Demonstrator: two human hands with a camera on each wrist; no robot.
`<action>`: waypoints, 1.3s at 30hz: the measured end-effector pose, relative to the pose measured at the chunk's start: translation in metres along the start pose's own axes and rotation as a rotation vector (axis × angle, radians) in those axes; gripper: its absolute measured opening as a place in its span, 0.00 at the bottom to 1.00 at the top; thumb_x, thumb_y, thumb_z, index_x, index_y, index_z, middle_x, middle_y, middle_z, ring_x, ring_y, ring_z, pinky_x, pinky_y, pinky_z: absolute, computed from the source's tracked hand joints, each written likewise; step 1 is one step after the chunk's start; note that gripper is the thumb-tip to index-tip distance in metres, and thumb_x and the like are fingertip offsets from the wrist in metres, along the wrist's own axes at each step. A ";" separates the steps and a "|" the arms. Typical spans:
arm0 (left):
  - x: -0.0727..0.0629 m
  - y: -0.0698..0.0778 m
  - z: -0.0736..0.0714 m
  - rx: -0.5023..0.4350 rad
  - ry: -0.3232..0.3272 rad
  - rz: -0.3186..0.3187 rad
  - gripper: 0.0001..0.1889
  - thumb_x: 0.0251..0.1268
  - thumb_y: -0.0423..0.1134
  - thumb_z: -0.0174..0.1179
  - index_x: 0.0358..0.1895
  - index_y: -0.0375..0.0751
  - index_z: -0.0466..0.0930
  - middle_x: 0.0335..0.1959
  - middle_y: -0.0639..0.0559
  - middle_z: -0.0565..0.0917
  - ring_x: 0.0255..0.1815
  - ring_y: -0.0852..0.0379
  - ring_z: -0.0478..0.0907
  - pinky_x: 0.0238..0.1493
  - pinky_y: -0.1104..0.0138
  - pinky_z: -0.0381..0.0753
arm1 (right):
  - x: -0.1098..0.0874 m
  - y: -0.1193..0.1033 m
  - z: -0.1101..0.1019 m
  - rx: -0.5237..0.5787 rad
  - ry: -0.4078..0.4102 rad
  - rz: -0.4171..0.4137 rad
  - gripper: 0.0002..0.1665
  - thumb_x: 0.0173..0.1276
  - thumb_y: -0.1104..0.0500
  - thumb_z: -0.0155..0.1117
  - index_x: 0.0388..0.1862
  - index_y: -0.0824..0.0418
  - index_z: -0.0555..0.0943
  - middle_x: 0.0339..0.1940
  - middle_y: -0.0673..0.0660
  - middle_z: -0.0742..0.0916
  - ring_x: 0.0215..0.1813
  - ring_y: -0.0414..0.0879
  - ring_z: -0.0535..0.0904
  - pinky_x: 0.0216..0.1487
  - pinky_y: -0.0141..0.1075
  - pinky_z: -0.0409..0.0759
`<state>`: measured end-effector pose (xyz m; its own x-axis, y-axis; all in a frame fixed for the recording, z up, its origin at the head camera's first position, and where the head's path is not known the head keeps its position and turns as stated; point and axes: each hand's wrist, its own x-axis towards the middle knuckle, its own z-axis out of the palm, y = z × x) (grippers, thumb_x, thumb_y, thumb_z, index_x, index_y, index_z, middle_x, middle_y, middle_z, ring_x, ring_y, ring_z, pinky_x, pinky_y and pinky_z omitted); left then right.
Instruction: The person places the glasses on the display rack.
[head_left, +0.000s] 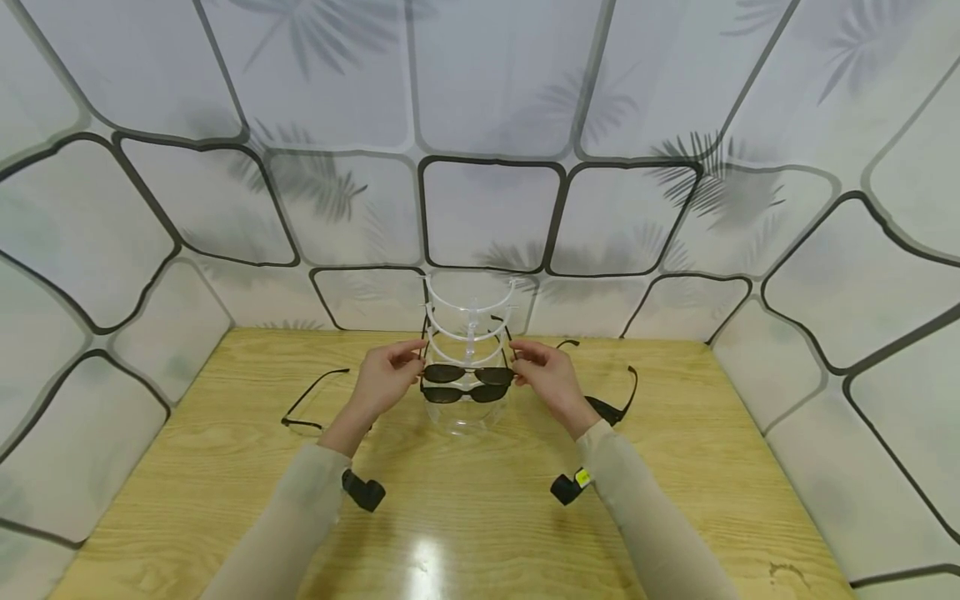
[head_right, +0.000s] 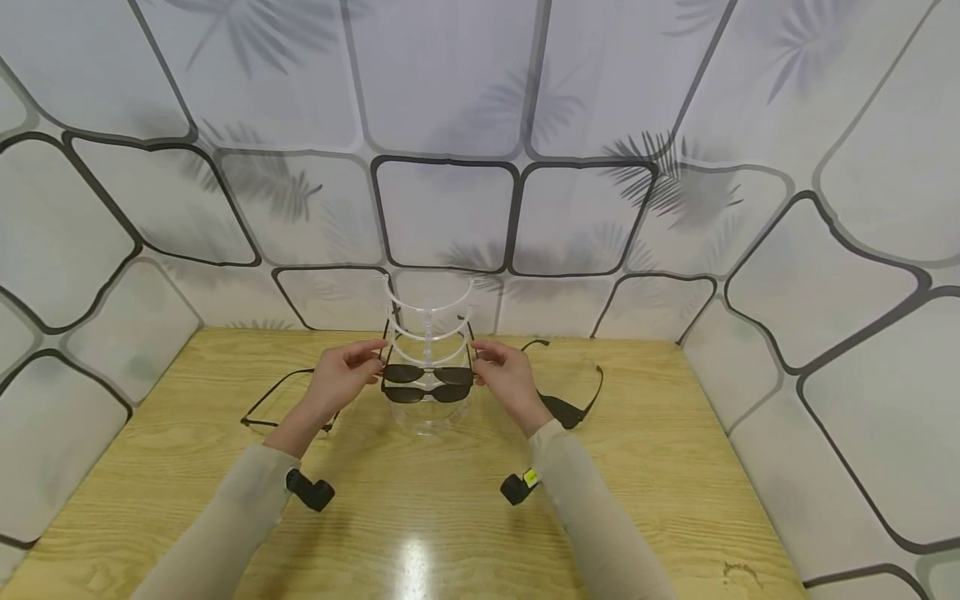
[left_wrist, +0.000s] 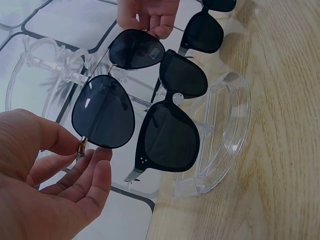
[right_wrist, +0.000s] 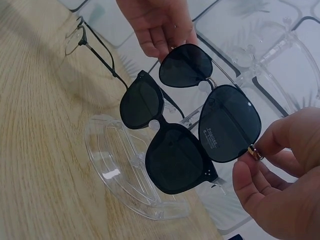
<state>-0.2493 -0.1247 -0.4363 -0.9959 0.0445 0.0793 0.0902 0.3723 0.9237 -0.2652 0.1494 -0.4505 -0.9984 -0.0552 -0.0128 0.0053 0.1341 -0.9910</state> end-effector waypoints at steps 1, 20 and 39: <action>0.000 0.000 0.000 0.002 0.000 -0.002 0.21 0.74 0.28 0.57 0.66 0.31 0.82 0.50 0.30 0.88 0.39 0.55 0.87 0.39 0.73 0.84 | 0.000 0.000 0.000 0.000 -0.001 -0.004 0.25 0.72 0.72 0.60 0.67 0.74 0.80 0.53 0.71 0.87 0.36 0.36 0.83 0.38 0.28 0.85; 0.002 -0.003 0.000 0.033 -0.007 0.006 0.21 0.74 0.30 0.57 0.67 0.34 0.82 0.49 0.33 0.88 0.41 0.47 0.88 0.35 0.73 0.81 | 0.002 -0.001 0.000 0.003 -0.008 -0.014 0.25 0.71 0.72 0.60 0.67 0.74 0.80 0.51 0.70 0.87 0.37 0.38 0.83 0.37 0.27 0.85; 0.002 -0.001 0.000 0.064 -0.006 0.017 0.21 0.73 0.31 0.58 0.67 0.38 0.83 0.49 0.36 0.89 0.39 0.46 0.87 0.30 0.70 0.77 | 0.005 -0.004 0.000 -0.014 -0.022 -0.014 0.25 0.72 0.71 0.59 0.67 0.72 0.80 0.55 0.75 0.84 0.38 0.40 0.82 0.38 0.28 0.84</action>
<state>-0.2513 -0.1254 -0.4369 -0.9941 0.0571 0.0921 0.1077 0.4296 0.8966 -0.2704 0.1485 -0.4467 -0.9969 -0.0789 -0.0015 -0.0101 0.1464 -0.9892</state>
